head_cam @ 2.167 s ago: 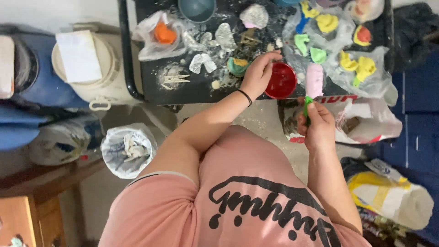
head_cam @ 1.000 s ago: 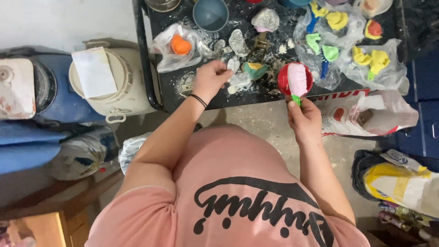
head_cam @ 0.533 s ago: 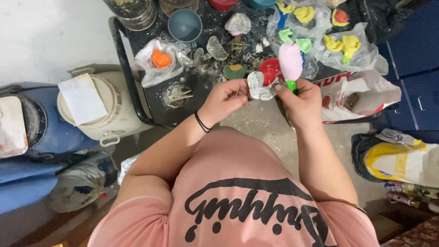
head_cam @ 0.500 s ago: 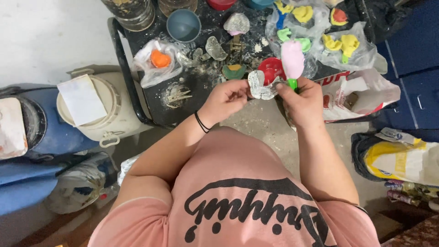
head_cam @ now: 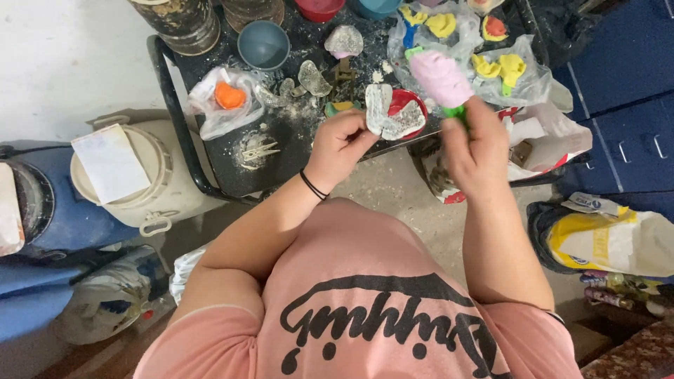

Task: The person scoops white powder from a bag into a red bowl, mixes it with a green spatula, and coats several small craft items including a pink heart and a metallic figurine. The items are handled one at a time and placed back on the table.

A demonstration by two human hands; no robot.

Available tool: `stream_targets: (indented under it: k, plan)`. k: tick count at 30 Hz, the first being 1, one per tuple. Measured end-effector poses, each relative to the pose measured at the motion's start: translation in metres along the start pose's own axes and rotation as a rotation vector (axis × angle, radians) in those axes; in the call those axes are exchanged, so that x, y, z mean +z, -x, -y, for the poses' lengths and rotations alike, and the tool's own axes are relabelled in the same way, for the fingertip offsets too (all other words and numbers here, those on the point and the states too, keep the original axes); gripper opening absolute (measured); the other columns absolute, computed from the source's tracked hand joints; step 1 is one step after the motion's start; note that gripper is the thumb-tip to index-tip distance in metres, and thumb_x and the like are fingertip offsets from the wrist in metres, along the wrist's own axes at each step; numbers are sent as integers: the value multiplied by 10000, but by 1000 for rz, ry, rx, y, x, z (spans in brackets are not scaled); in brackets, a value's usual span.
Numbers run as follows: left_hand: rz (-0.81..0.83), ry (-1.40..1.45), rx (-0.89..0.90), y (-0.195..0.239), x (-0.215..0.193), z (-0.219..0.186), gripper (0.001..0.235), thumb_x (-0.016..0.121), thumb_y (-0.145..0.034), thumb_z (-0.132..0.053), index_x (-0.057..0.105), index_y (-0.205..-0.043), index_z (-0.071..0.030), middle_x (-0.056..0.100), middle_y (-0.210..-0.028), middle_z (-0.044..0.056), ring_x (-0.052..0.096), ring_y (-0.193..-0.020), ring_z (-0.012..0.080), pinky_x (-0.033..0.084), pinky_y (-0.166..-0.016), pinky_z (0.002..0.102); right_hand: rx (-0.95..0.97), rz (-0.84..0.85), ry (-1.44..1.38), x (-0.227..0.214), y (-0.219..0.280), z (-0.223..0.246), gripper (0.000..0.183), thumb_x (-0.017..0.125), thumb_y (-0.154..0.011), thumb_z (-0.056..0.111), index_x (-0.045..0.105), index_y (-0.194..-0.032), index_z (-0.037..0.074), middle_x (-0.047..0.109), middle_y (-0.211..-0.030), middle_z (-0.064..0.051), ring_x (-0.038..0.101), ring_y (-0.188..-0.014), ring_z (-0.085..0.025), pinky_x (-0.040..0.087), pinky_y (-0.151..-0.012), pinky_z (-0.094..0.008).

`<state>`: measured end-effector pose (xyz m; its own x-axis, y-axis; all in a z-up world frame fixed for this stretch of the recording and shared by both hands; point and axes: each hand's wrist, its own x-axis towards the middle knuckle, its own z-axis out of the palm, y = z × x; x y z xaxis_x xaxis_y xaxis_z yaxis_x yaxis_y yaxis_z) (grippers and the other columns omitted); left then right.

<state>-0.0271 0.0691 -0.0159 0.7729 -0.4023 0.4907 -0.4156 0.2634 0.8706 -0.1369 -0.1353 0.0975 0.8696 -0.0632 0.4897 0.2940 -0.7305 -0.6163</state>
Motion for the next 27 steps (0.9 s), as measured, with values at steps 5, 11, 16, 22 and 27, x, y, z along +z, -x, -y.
stream_targets:
  k: [5,11,16,22,27]
  plan:
    - [48,-45,1,-14,12,-26,173,700,-954,-40,661,-787,-65,615,-758,49,584,-705,178,462,-661,304,-337,-59,197,-20,-9,-17,450,436,-1124,-38,485,-1571,-32,521,-1060,-205,491,-933,-351,398,-831,-453]
    - [56,235,17,-18,29,-6,125,700,-987,-54,705,-865,-27,610,-729,87,665,-717,156,546,-631,287,-454,-191,-13,-23,-13,-17,373,672,-1003,-144,689,-1371,-85,585,-1175,-283,546,-968,-344,472,-830,-440]
    - [61,412,-120,-21,36,-21,120,667,-1008,-73,697,-899,-33,579,-678,29,645,-654,77,548,-596,210,-426,-281,-116,-19,-6,-30,374,753,-944,-187,697,-1308,-122,568,-1129,-279,569,-958,-319,482,-808,-414]
    - [21,526,-180,-20,46,-21,113,710,-978,-81,682,-910,4,632,-637,106,641,-588,103,531,-513,222,-246,-263,-337,-1,6,-34,393,654,-1017,-103,610,-1407,-72,525,-1151,-213,520,-1020,-230,480,-888,-414]
    - [-11,629,-288,-15,54,-17,108,678,-992,-98,709,-971,3,714,-761,146,642,-606,108,532,-507,235,-164,-384,-458,24,21,-38,401,622,-1046,-47,593,-1442,7,547,-1202,-119,488,-1143,-150,426,-960,-363]
